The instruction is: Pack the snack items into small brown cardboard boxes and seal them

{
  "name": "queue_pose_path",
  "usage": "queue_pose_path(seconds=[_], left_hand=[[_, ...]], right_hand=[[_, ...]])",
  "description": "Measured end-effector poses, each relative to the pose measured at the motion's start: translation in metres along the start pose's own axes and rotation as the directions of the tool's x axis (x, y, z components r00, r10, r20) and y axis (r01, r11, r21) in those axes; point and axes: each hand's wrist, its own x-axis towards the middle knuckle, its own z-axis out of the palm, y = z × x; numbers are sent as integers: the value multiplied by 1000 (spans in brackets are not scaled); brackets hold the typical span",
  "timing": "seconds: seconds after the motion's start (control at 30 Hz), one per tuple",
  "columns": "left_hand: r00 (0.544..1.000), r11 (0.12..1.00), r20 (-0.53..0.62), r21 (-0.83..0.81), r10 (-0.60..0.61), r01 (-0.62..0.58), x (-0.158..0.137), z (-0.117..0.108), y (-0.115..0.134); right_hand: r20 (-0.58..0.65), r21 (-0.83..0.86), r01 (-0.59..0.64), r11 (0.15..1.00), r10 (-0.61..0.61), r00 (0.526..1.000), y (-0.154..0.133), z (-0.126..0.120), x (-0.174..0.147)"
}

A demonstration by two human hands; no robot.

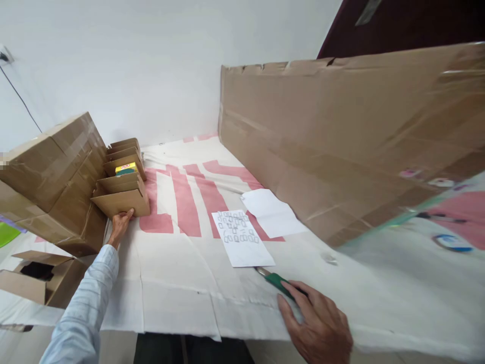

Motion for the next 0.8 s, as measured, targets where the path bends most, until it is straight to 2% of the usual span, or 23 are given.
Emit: queue_pose_path(seconds=[0.23, 0.5, 0.8], left_hand=[[999, 1000, -39, 29, 5, -4, 10, 5, 0], [999, 998, -25, 42, 36, -35, -4, 5, 0], [997, 995, -59, 92, 43, -37, 48, 24, 15]], right_hand=[[-8, -22, 7, 1000, -7, 1000, 0, 2, 1], [4, -8, 14, 1000, -14, 1000, 0, 1, -1], [-26, 3, 20, 1000, -20, 999, 0, 0, 3]])
